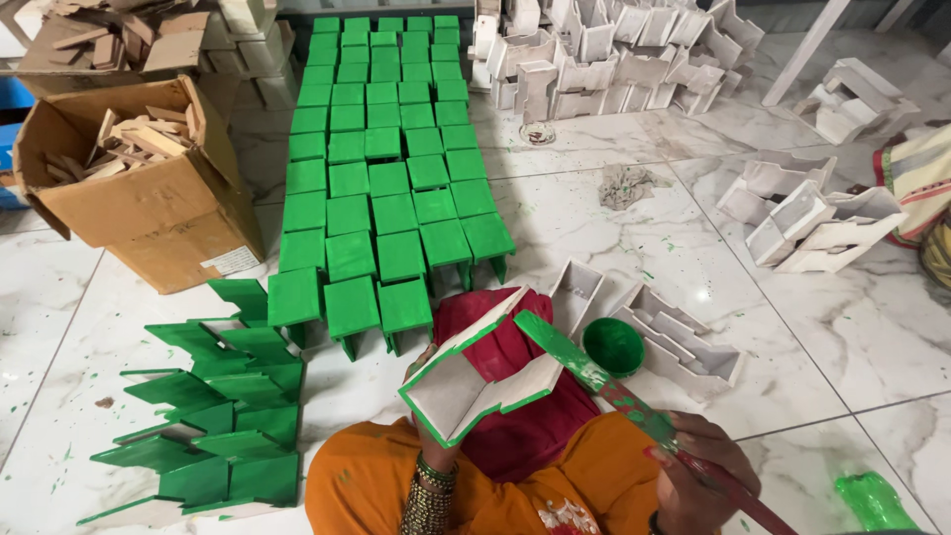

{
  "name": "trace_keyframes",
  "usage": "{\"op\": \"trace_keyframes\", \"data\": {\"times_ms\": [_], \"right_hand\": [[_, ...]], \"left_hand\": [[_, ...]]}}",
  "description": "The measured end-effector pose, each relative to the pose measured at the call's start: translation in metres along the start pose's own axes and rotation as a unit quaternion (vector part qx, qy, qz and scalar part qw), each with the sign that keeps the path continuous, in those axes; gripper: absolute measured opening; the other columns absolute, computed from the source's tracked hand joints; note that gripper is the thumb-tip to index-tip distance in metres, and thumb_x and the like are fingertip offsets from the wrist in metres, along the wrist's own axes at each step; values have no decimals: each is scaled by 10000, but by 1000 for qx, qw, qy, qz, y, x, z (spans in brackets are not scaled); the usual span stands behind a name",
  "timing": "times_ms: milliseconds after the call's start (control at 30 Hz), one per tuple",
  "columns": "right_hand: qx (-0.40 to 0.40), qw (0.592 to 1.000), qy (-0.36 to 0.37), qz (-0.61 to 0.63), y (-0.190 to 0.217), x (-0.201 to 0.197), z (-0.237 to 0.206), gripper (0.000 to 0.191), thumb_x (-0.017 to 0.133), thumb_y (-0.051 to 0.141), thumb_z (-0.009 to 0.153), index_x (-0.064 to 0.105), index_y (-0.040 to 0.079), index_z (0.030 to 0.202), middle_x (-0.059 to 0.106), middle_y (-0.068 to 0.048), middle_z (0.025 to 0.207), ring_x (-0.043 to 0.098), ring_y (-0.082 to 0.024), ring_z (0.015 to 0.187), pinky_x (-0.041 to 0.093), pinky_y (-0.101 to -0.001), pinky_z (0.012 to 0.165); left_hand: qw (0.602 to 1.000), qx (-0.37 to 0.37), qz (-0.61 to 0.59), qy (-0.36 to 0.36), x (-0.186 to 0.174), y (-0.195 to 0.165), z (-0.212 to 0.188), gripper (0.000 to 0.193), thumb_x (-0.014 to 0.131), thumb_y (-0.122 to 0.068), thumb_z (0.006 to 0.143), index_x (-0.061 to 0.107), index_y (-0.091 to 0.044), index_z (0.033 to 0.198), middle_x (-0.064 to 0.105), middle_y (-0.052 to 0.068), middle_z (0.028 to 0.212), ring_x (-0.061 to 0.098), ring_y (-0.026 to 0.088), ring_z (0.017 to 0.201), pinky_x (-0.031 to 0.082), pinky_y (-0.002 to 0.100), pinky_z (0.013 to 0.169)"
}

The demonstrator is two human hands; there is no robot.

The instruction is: The person sits on the floor and paints white foam pieces green using a brush, dipping the brush into a green paint can between strokes. They rotate each piece to coat its edges and place finished green pieces with a large group of already painted pieces on the floor.

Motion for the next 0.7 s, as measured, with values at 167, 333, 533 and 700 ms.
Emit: {"op": "trace_keyframes", "data": {"times_ms": [167,333,533,700], "right_hand": [[20,1000,11,2,-7,-1,-2,387,811,-122,693,651,-44,1037,707,-271,1042,718,-336,1012,618,-414,932],[21,999,-9,35,-3,-10,3,309,802,-108,736,663,-47,1006,715,-257,1020,734,-340,1002,638,-430,928],[28,999,-16,-24,-8,-7,-1,342,794,-130,675,645,-65,975,706,-228,971,712,-338,996,606,-402,924],[-13,1000,-24,9,-1,-13,4,304,783,-138,713,668,-74,987,714,-205,959,726,-337,996,616,-405,959]], "left_hand": [[1000,-15,4,-3,-9,5,-11,865,855,8,723,395,-51,1453,540,168,1358,607,293,1148,617,490,900],[1000,-25,12,-15,-20,11,-22,872,859,5,720,394,-51,1456,540,165,1359,606,289,1152,615,484,905],[999,-30,14,-11,-22,14,-23,879,862,1,718,393,-52,1459,540,162,1360,605,285,1156,612,476,911],[999,-29,14,-10,-22,11,-23,885,865,-2,716,392,-52,1462,541,159,1361,604,282,1159,609,470,916]]}}
Point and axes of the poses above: each hand's wrist, its own z-axis towards the middle knuckle, its own x-axis out of the palm, y = z × x, the point moved 6 cm from there along z, towards the middle knuckle
